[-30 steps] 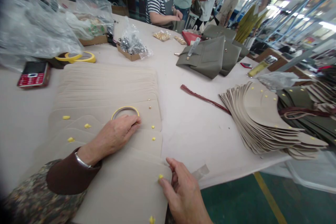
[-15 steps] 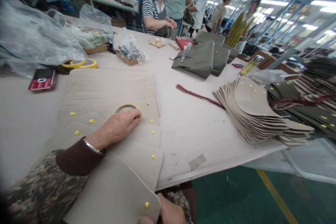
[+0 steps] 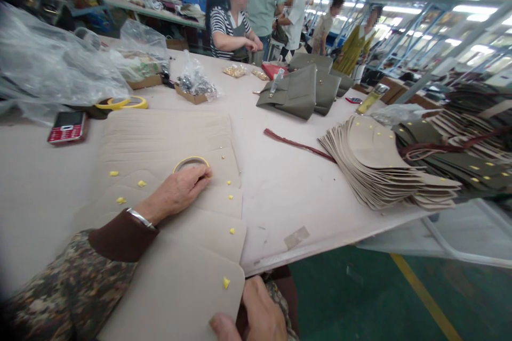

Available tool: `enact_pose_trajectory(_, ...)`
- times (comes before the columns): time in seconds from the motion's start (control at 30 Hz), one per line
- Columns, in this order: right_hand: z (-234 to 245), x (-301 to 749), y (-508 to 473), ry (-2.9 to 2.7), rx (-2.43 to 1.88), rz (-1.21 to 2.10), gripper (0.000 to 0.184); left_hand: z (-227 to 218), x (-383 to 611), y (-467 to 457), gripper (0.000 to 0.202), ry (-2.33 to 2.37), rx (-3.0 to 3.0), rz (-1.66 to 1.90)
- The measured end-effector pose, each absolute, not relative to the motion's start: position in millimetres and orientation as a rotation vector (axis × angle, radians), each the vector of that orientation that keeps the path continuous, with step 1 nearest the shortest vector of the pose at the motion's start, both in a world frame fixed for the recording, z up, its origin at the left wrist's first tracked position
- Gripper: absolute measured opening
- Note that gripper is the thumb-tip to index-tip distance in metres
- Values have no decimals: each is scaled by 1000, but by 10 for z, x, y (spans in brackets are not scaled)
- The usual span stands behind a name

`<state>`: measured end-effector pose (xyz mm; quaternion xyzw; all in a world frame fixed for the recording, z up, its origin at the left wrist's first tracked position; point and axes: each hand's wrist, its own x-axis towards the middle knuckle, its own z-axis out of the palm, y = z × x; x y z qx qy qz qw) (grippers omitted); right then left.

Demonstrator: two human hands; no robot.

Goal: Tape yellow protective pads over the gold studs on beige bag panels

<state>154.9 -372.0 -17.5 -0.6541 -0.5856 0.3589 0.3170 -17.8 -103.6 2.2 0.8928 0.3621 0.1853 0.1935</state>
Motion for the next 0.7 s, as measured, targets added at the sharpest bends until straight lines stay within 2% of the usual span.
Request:
enact_pose_trajectory(0.1, -238, 1520, -3697, -1202, -1765, 1110, 37, 31, -177, -1012, 13, 1004, 2487, 516)
enact_pose_trajectory(0.27, -293, 1358, -3613, -623, -1388, 1367, 64, 189, -244, -1062, 11, 1007, 2456, 553)
enact_pose_trajectory(0.37, -267, 1335, -3563, -446, -1306, 1431, 72, 371, -356, -1201, 13, 1017, 2420, 582)
enact_pose_trajectory(0.43, -237, 1354, -3544, -418, -1287, 1454, 68, 473, -471, -1320, 14, 1008, 2438, 530)
enact_pose_trajectory(0.57, -185, 1413, -3500, -450, -1323, 1549, 47, 536, -785, -1546, 19, 1029, 2519, 490)
enact_pose_trajectory(0.7, -112, 1477, -3354, -494, -1411, 1478, 44, 438, -1069, -1850, 21, 1144, 2526, 599)
